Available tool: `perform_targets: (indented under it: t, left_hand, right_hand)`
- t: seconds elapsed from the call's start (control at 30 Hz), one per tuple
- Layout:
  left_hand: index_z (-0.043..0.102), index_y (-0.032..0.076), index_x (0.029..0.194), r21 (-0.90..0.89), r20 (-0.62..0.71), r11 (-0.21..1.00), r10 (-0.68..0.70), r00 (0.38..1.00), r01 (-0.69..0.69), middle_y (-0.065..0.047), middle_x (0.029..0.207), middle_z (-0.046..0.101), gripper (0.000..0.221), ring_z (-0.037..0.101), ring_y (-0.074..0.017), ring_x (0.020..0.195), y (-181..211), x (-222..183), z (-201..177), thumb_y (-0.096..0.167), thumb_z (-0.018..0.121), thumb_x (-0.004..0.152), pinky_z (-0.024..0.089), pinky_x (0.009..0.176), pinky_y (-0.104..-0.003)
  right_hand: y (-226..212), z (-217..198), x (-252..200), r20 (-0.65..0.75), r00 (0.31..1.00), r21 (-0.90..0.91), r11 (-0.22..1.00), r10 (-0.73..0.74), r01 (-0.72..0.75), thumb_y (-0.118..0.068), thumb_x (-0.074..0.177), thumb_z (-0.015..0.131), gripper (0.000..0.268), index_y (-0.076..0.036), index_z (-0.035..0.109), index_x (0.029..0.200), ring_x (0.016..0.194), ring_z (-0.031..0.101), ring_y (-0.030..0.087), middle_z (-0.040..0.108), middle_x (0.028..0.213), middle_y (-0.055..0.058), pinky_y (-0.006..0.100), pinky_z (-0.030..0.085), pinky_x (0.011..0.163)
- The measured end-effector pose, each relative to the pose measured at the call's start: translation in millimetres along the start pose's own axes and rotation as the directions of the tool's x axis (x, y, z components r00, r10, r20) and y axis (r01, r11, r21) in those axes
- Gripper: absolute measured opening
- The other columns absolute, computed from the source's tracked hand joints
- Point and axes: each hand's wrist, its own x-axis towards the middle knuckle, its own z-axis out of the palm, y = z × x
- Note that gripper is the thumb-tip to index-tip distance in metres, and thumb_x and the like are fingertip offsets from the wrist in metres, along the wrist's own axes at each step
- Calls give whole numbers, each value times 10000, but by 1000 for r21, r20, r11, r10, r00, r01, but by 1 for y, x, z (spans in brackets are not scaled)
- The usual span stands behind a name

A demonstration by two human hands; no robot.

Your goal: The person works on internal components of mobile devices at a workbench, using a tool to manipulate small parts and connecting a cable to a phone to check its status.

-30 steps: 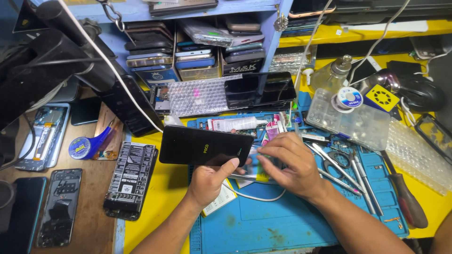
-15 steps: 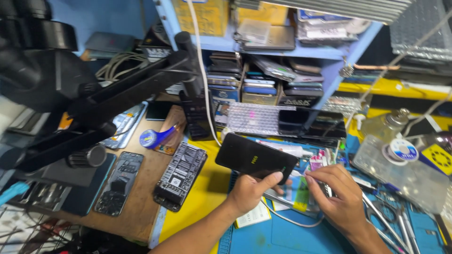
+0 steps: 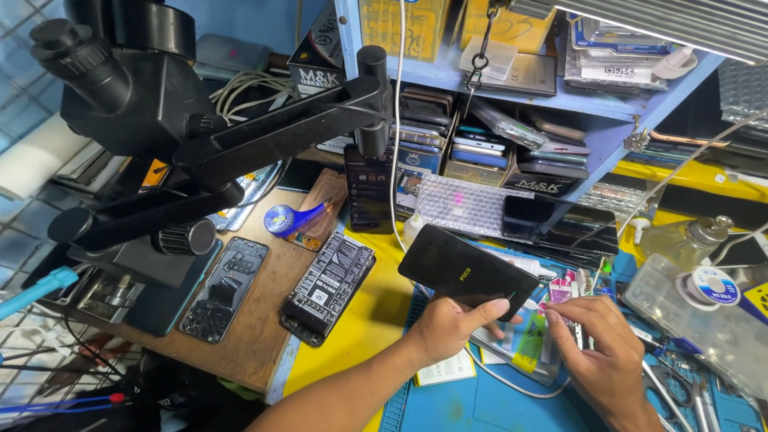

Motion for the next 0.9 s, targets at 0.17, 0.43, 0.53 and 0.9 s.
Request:
perform_targets:
  t: [0.17,0.43,0.53,0.9]
  left_hand:
    - [727,82,1253,-24,13,1000,6,1000,-6,-76,1121,775,382,729,-154,783,-1,0,1,337,572,1015,599,869,-269]
    - [725,-42,1193,-245,-29,966,74,997,-79,-143,1132,763,311,766,-242,993,-13,6,8,193,647,1006,637,704,-228]
    - [705,16,1296,-191,-10,981,-19,1000,17,-141,1129,775,380,747,-188,832,-3,1,6,247,633,1003,627,754,-232]
    - [698,10,1294,-248,-14,968,48,999,-50,-143,1236,753,355,768,-254,1024,-4,3,8,203,638,1002,641,718,-237]
  right_hand:
    - [2,-1,-2,8,1000,-18,1000,19,-19,-55,868,757,117,-1,751,972,820,684,220,751,917,116,341,560,808]
    - [0,2,0,-64,998,17,1000,2,-1,-55,847,749,80,-27,752,922,769,684,196,761,885,88,311,536,766]
    - [3,2,-5,-54,996,4,997,76,-76,-93,841,753,110,-45,772,938,791,700,195,776,905,86,321,562,771]
    - [7,3,-7,-74,994,5,997,76,-76,-94,844,753,112,-48,774,943,795,701,192,775,912,83,314,564,767]
